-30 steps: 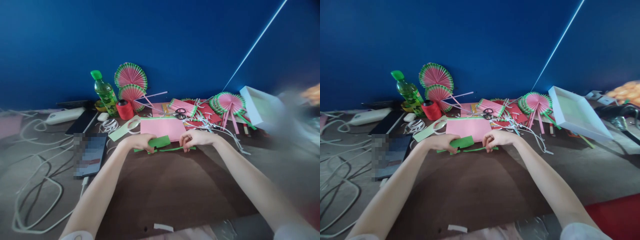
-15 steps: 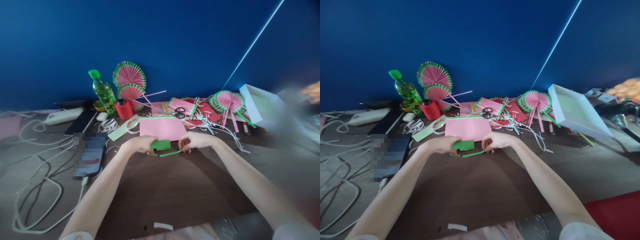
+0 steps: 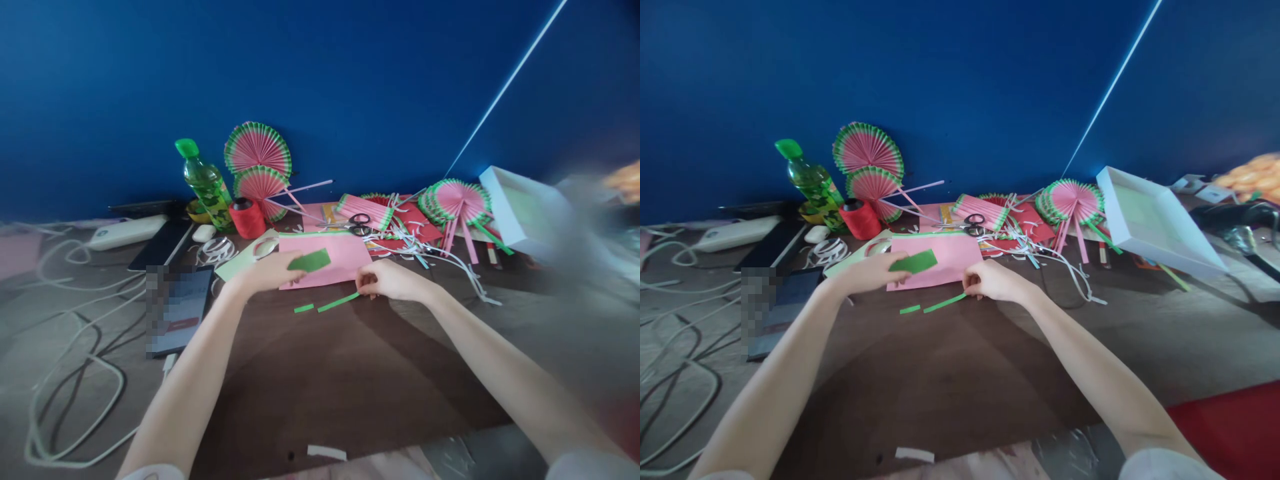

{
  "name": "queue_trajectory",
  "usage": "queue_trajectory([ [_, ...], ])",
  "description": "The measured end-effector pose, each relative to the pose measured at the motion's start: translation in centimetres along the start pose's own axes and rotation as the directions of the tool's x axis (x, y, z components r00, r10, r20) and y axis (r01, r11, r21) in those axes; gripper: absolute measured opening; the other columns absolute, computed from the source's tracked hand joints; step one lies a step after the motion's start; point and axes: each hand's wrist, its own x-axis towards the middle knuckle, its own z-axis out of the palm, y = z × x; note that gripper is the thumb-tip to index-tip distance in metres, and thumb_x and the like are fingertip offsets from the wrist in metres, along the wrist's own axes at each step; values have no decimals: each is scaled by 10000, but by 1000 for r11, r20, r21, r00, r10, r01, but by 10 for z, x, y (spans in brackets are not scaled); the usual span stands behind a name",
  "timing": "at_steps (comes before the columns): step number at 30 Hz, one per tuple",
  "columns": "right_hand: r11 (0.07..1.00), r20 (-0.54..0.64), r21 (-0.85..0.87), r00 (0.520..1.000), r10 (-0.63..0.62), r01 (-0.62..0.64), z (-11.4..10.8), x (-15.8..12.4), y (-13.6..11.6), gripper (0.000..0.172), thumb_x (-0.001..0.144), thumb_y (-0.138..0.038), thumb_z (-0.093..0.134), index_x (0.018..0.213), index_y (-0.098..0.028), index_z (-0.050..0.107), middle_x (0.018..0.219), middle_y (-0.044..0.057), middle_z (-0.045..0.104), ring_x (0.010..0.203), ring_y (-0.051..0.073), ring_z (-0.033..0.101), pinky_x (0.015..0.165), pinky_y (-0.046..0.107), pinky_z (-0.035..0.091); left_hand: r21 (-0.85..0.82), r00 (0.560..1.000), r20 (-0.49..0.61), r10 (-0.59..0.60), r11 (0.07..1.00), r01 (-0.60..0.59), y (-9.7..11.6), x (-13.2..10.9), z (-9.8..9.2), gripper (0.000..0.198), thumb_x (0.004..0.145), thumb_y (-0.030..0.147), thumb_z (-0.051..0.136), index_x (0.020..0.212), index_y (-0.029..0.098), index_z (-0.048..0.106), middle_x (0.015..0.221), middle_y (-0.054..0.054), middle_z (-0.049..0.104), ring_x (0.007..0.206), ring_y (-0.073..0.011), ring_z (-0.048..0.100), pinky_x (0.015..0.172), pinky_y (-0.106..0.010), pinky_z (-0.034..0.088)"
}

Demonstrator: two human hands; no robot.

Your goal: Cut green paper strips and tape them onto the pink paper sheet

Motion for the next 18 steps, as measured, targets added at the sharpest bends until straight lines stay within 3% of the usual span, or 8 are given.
queue_trajectory([
  [2,985,-97,-171,995,-4,-12,1,-3,-4,75,730,-217,545,682,-183,591,635,3,619,604,130,581,572,231,378,-107,979,-204,-9,994,-13,-13,2,-5,207,750,291,410,909,197,505,780,-8,656,731,-170,618,702,-264,440],
  [4,933,-189,-353,982,1,-69,2,-6,-11,92,739,-245,568,669,-193,598,696,19,640,680,153,582,576,242,340,-239,946,-316,-74,971,-3,-28,7,-7,151,739,215,385,872,196,453,728,-4,643,692,-160,624,667,-260,457],
  [6,870,-265,-476,964,-3,-128,1,-10,-19,115,744,-269,583,656,-199,604,766,31,653,739,172,583,566,248,307,-339,928,-352,-122,941,-5,-40,11,-8,113,726,198,395,833,193,432,706,-5,637,653,-158,625,635,-262,472],
  [9,835,-344,-526,938,-31,-165,-5,-11,-29,195,771,-313,565,619,-194,589,745,33,648,703,172,581,541,254,282,-437,919,-373,-124,898,-56,-49,14,-8,105,729,222,433,828,187,440,725,-10,648,674,-157,635,639,-259,484],
  [13,947,-390,-317,918,-71,-61,-12,3,-33,259,807,-400,508,670,-197,590,655,16,628,623,152,572,553,257,347,-379,945,-327,-12,917,-120,-38,11,-8,89,756,260,444,789,182,472,753,-18,665,637,-144,625,622,-255,472],
  [16,991,-482,-55,865,-136,125,-8,25,-32,248,780,-401,550,896,-185,591,837,51,663,720,155,605,652,280,438,-286,959,-254,123,938,-196,-19,8,-2,113,767,275,460,752,179,518,768,-21,669,621,-133,615,627,-254,462],
  [18,972,-465,98,873,-147,216,-4,41,-33,279,759,-382,578,946,-175,574,891,70,658,695,145,619,634,282,469,-327,972,-185,142,924,-197,-5,8,4,124,780,298,464,789,184,512,746,-17,670,606,-135,615,587,-250,458],
])
